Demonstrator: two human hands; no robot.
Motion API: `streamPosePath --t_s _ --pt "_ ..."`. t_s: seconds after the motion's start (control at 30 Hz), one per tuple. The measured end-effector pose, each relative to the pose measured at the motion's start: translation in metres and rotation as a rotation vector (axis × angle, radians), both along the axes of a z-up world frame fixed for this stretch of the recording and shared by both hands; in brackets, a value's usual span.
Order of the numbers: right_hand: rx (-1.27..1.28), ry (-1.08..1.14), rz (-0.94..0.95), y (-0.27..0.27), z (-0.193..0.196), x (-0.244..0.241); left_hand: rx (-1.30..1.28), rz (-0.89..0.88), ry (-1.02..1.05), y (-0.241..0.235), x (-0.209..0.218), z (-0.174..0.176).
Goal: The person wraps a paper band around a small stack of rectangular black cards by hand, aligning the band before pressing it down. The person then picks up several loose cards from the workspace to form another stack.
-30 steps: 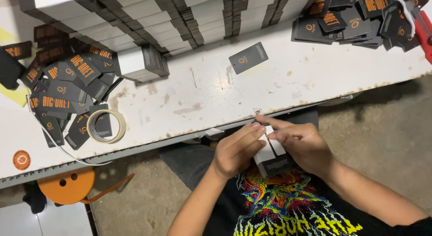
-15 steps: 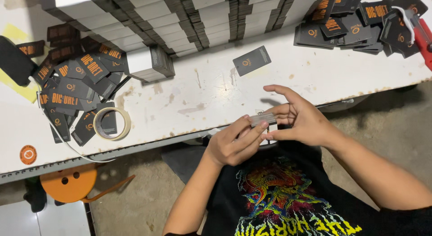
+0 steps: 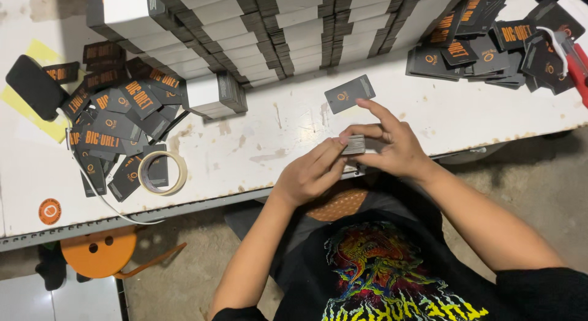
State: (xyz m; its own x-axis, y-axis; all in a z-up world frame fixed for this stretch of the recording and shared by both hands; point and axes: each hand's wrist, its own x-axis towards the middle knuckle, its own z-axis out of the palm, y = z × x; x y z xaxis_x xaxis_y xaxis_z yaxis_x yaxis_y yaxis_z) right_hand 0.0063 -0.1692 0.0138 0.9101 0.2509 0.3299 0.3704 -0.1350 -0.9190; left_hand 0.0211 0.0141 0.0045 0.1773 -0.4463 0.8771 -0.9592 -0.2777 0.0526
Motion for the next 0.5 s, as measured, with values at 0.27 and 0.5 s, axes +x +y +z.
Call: streamPosePath --t_s 0.27,0.5 --pt "-0.072 0.013 -0.020 0.001 -0.004 0.002 -0.266 -0.034 0.772 -0.006 -0.015 -0.003" --pt "-0.085 0.082 -0.018 0.002 -0.018 0.004 -0.132 0.008 1.024 0.008 -0.004 -0.028"
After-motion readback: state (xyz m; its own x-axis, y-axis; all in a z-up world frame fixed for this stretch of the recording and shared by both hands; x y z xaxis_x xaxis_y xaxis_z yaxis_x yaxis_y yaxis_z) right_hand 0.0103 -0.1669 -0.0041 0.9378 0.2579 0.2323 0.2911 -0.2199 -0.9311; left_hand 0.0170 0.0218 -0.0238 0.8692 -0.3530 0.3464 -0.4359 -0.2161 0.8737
